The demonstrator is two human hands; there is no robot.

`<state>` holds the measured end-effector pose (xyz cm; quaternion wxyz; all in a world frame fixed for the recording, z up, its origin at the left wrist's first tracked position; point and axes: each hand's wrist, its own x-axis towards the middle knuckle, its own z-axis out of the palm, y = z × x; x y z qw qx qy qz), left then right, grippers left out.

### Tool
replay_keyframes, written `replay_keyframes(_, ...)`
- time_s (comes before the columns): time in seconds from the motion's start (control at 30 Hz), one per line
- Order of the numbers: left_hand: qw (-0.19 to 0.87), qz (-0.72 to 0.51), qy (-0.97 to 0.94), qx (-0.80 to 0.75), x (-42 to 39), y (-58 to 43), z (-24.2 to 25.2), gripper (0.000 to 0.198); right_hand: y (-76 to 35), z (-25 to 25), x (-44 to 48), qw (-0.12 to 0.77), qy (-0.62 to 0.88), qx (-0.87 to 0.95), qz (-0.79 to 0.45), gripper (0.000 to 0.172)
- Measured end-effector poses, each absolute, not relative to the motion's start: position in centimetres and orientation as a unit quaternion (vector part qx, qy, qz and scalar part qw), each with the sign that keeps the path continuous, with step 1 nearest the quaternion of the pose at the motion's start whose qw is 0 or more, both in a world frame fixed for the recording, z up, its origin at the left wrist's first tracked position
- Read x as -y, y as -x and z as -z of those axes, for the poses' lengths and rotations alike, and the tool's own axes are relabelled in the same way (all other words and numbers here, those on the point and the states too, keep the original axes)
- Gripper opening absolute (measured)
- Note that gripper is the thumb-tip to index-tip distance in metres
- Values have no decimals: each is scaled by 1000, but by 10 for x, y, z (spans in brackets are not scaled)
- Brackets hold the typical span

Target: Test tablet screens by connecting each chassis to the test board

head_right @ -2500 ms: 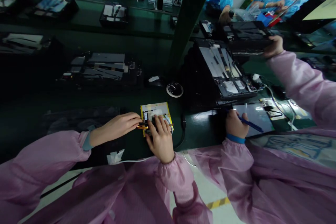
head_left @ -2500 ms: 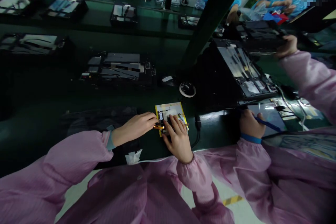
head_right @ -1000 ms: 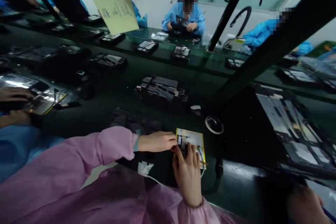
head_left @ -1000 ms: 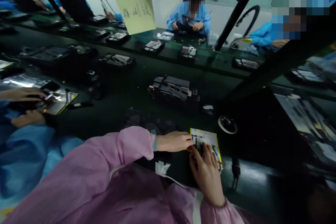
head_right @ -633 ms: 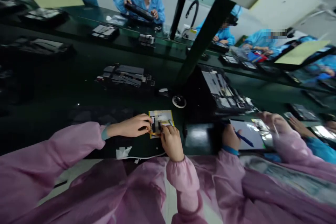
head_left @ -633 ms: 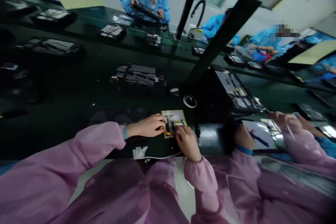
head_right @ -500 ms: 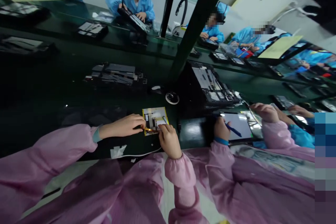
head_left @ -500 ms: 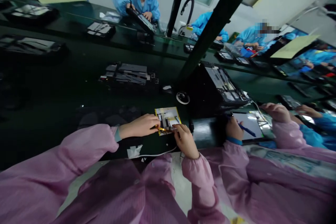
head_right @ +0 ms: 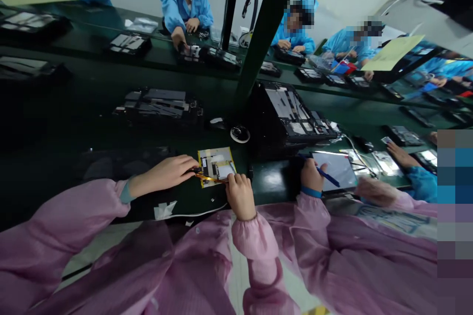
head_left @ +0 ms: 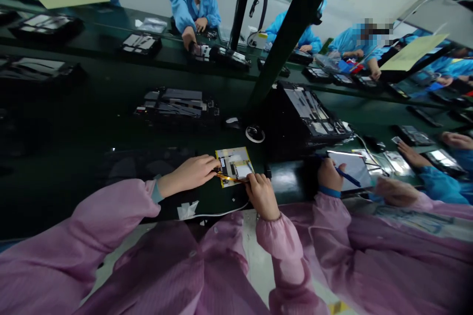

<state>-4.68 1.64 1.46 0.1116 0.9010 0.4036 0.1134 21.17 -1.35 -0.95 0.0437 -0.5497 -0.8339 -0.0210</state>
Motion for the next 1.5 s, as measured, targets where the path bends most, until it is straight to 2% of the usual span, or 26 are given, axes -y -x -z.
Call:
replay_keyframes(0.13, 22, -73, -916, -394, -8, 48, -7, 14, -215, 8, 11, 67, 549, 830, -64, 17)
replay_keyframes(0.27, 49, -116, -896, -426, -8, 48, -8, 18, -227, 2, 9, 169, 484, 782, -355, 25)
replay_keyframes(0.33, 139, -185, -863, -449, -11, 50, -15, 16, -231, 0, 6, 210, 436, 724, -491, 23)
replay_keyframes(0.4, 288, -244, -817, -437, -14, 52, -24, 15, -230, 0, 2, 252, 406, 660, -581, 28)
replay_keyframes(0.47, 431, -269, -768, -389, -17, 55, -32, 22, -223, 2, -3, 291, 383, 606, -633, 29)
replay_keyframes(0.53, 493, -277, -740, -363, -18, 57, -36, 26, -211, 3, -8, 319, 360, 575, -662, 32)
replay_keyframes(0.63, 476, -294, -737, -380, -18, 57, -36, 24, -190, 1, -15, 341, 331, 582, -660, 36)
replay_keyframes(0.77, 449, -329, -722, -411, -13, 53, -36, 20, -169, -7, -20, 378, 354, 674, -527, 37)
replay_keyframes(1.03, 293, -294, -790, -451, -1, 52, -38, 16, -150, -11, -15, 308, 412, 760, -398, 15)
replay_keyframes(1.27, 162, -250, -849, -436, 0, 52, -21, 14, -145, -11, -10, 302, 382, 817, -309, 20)
replay_keyframes(1.5, 172, -251, -847, -435, 1, 50, -19, 12, -143, -4, -8, 324, 377, 811, -309, 17)
